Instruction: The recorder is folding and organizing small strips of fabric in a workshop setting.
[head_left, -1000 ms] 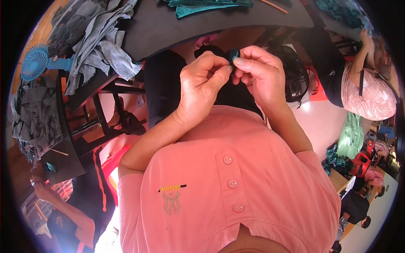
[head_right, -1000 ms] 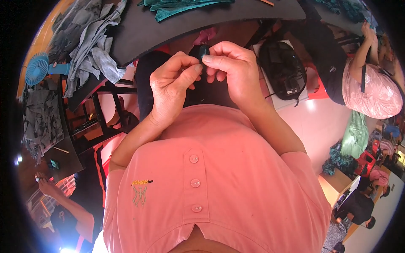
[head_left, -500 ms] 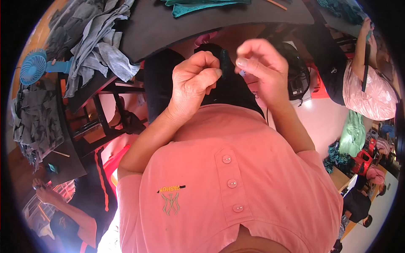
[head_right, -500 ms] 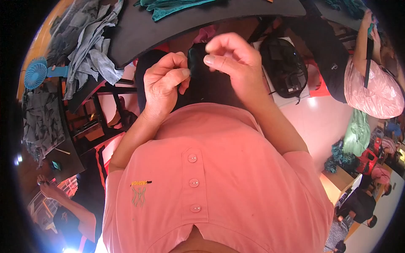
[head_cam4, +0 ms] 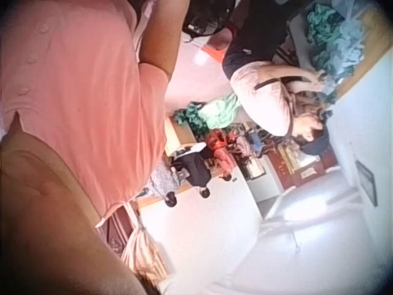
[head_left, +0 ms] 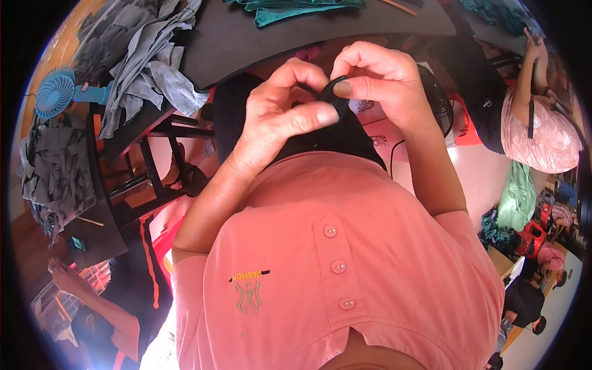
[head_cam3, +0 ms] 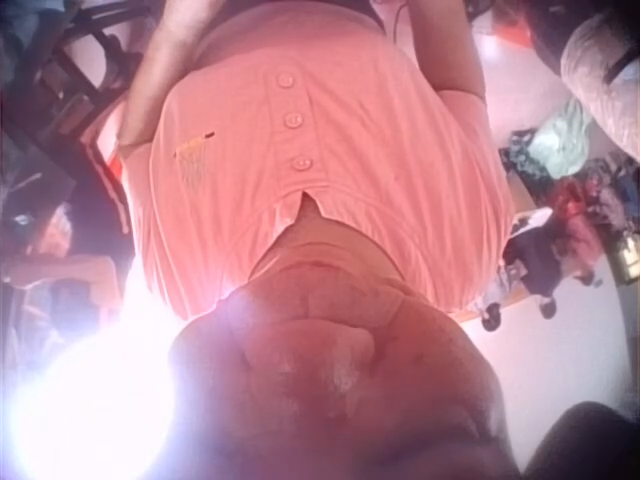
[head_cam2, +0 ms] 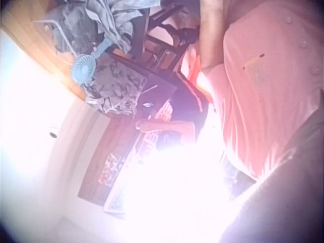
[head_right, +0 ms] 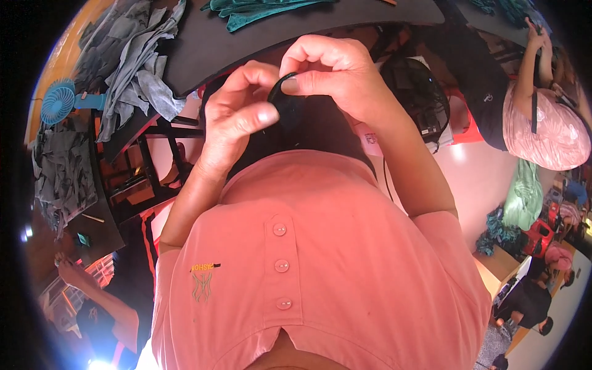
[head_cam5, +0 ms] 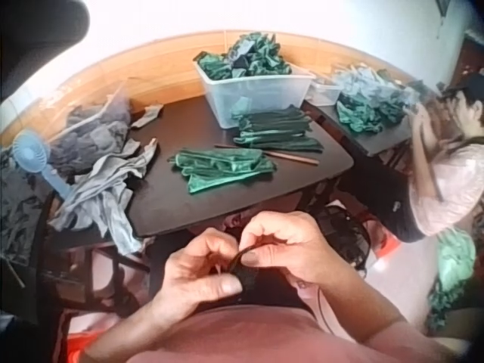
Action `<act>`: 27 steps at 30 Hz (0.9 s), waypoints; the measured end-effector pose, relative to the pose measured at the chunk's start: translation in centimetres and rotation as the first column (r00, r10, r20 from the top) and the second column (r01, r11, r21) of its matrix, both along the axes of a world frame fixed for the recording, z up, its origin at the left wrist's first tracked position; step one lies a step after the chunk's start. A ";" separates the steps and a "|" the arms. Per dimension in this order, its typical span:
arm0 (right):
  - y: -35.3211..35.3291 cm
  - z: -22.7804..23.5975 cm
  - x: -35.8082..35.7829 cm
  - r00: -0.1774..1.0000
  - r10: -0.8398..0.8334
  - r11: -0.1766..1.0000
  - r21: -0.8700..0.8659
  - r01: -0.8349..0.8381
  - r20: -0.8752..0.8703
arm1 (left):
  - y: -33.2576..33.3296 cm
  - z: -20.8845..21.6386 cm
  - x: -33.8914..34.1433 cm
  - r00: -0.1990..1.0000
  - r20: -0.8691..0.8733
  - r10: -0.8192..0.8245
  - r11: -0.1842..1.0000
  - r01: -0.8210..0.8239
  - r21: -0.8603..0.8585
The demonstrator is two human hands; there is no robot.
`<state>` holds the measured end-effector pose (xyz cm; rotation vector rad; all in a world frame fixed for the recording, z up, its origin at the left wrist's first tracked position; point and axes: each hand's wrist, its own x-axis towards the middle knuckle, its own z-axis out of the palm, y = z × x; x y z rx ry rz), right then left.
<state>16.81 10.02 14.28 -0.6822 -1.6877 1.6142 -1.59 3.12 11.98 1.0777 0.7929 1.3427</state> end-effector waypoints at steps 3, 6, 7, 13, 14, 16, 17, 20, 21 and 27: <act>-0.9 0.1 -0.5 0.956 -0.250 0.966 0.024 0.257 -0.152 | 1.0 -2.1 0.4 0.962 -0.272 -0.024 0.999 0.012 -0.048; 0.7 0.2 2.4 0.935 -0.347 0.933 0.075 0.352 -0.068 | 1.3 -1.3 0.7 0.975 -0.202 -0.091 0.983 0.056 -0.173; 1.0 0.3 3.3 0.955 -0.294 0.949 0.112 0.295 -0.022 | 1.4 -1.3 0.8 0.984 -0.125 -0.130 0.978 0.107 -0.176; 1.5 -0.2 3.3 0.989 0.132 0.991 -0.027 -0.131 0.071 | 2.0 -0.4 1.4 0.930 0.083 -0.358 0.894 0.367 -0.257; 1.9 -1.3 3.2 0.975 0.171 0.984 0.032 -0.177 0.140 | 2.1 -0.6 1.6 0.933 0.125 -0.337 0.886 0.359 -0.293; 1.2 -2.0 3.0 0.974 0.173 0.980 -0.127 -0.155 0.145 | 2.1 -0.7 1.6 0.939 0.202 -0.279 0.866 0.337 -0.369; 1.0 -2.2 3.1 0.981 0.126 0.978 -0.184 -0.098 0.147 | 1.9 -0.5 1.5 0.941 0.199 -0.272 0.867 0.330 -0.374; 1.4 -2.9 4.4 1.000 0.005 0.971 -0.240 -0.002 0.010 | 1.5 0.1 1.3 0.927 0.285 -0.243 0.819 0.353 -0.452; 1.4 -2.8 5.0 1.000 0.005 0.971 -0.240 -0.002 0.010 | 1.5 0.0 1.4 0.920 0.297 -0.256 0.807 0.373 -0.459; 1.7 -1.4 6.1 0.935 -0.354 0.922 -0.174 0.346 -0.012 | 1.3 0.6 1.7 0.877 0.300 -0.375 0.742 0.478 -0.471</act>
